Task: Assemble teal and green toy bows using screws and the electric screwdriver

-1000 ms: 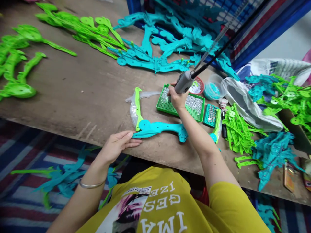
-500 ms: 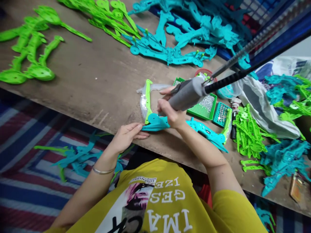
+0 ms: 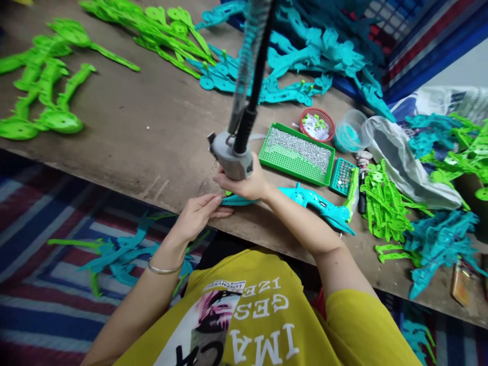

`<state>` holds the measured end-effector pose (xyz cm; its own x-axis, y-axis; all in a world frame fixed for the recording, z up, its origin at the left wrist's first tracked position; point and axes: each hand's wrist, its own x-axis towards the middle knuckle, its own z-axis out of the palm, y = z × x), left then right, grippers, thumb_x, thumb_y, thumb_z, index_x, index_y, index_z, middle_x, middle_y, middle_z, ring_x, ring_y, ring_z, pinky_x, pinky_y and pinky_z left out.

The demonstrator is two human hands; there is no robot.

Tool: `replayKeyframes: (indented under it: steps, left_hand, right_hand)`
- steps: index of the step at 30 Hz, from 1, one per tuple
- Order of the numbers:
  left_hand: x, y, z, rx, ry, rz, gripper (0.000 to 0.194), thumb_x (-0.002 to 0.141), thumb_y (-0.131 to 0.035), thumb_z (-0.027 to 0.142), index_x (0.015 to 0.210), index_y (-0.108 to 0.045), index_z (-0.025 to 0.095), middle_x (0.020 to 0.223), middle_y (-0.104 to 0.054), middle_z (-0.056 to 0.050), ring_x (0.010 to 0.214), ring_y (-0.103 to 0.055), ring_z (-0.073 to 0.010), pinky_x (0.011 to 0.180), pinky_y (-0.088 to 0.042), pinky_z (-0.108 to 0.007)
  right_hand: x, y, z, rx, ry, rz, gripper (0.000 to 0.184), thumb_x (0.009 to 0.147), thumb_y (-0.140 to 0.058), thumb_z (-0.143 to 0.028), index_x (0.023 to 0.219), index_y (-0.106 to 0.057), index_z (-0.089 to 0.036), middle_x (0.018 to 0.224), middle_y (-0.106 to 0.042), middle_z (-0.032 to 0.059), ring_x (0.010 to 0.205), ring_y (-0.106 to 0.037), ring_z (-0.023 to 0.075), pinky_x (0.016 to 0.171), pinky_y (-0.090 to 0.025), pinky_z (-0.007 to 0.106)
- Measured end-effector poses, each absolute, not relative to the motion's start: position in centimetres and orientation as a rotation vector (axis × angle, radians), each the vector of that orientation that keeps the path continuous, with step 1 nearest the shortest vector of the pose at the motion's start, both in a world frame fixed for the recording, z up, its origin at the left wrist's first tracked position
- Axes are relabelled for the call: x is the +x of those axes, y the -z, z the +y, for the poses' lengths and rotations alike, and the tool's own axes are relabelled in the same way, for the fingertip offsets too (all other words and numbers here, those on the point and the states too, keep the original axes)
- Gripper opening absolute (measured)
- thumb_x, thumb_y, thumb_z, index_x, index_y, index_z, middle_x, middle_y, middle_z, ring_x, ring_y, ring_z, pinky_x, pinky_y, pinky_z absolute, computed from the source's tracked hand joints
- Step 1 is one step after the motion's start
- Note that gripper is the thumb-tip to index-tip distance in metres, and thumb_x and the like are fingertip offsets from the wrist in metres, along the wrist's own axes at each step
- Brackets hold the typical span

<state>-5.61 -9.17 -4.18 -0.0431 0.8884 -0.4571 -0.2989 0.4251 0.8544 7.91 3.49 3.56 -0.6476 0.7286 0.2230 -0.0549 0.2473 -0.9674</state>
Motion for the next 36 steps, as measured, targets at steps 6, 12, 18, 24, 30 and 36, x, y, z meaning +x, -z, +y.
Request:
replayKeyframes:
  steps: [6, 12, 18, 24, 30, 36]
  left_hand:
    - [-5.4, 3.8, -8.9, 0.61, -1.074, 1.298, 0.068, 0.062, -0.085, 0.069, 0.098, -0.07, 0.013, 0.085, -0.077, -0.007, 0.081, -0.079, -0.0281, 0.088, -0.066, -0.046]
    - [-8.1, 3.4, -10.8, 0.839, -0.987, 1.572, 0.066, 0.072, -0.07, 0.078, 0.099, -0.07, 0.018, 0.076, -0.074, -0.005, 0.075, -0.075, -0.0278, 0.078, -0.064, -0.043]
    - [-9.4, 0.7, -9.3, 1.709, -0.769, 2.172, 0.042, 0.089, -0.053, 0.057, 0.098, -0.072, 0.02, 0.115, -0.068, -0.019, 0.118, -0.061, -0.0422, 0.106, -0.046, -0.061]
    - [-5.6, 0.5, 1.6, 2.201, -0.411, 1.956, 0.039, 0.094, -0.041, 0.029, 0.115, -0.07, 0.016, 0.138, -0.062, -0.02, 0.131, -0.053, -0.0412, 0.11, -0.041, -0.062]
    - [-6.6, 0.6, 8.7, 2.225, -0.275, 1.917, 0.036, 0.087, -0.042, 0.021, 0.103, -0.071, 0.007, 0.107, -0.071, -0.021, 0.114, -0.062, -0.039, 0.108, -0.045, -0.057]
    - [3.4, -2.9, 12.6, 2.471, -0.456, 1.604, 0.036, 0.096, -0.041, 0.025, 0.118, -0.069, 0.015, 0.125, -0.068, -0.013, 0.122, -0.059, -0.0287, 0.111, -0.044, -0.044]
  right_hand:
    - [8.1, -3.5, 4.1, -0.468, -1.533, -1.79, 0.025, 0.071, -0.078, -0.037, 0.077, -0.059, -0.022, 0.057, -0.053, -0.0072, 0.052, -0.052, 0.0096, 0.053, -0.047, 0.027]
    - [14.9, -5.1, 2.5, -0.597, -1.327, -1.463, 0.032, 0.081, -0.074, -0.047, 0.097, -0.057, -0.025, 0.057, -0.056, -0.0084, 0.048, -0.056, 0.011, 0.048, -0.047, 0.026]
    - [24.2, -5.0, 1.1, -0.755, -1.024, -1.268, 0.021, 0.081, -0.075, -0.03, 0.098, -0.063, -0.026, 0.057, -0.062, -0.0065, 0.05, -0.059, 0.0133, 0.054, -0.052, 0.029]
    - [28.1, -3.9, 1.5, -0.834, -0.841, -1.141, 0.021, 0.078, -0.077, -0.031, 0.094, -0.064, -0.026, 0.055, -0.061, -0.0067, 0.047, -0.058, 0.015, 0.051, -0.051, 0.031]
    - [32.4, -4.1, 2.1, -0.937, -0.791, -1.214, 0.026, 0.078, -0.078, -0.036, 0.097, -0.063, -0.027, 0.058, -0.062, -0.0051, 0.051, -0.059, 0.0173, 0.053, -0.05, 0.034]
    - [33.7, -4.3, 3.2, -0.924, -0.854, -1.175, 0.028, 0.078, -0.078, -0.039, 0.097, -0.062, -0.027, 0.055, -0.06, -0.0059, 0.05, -0.059, 0.0172, 0.054, -0.049, 0.034]
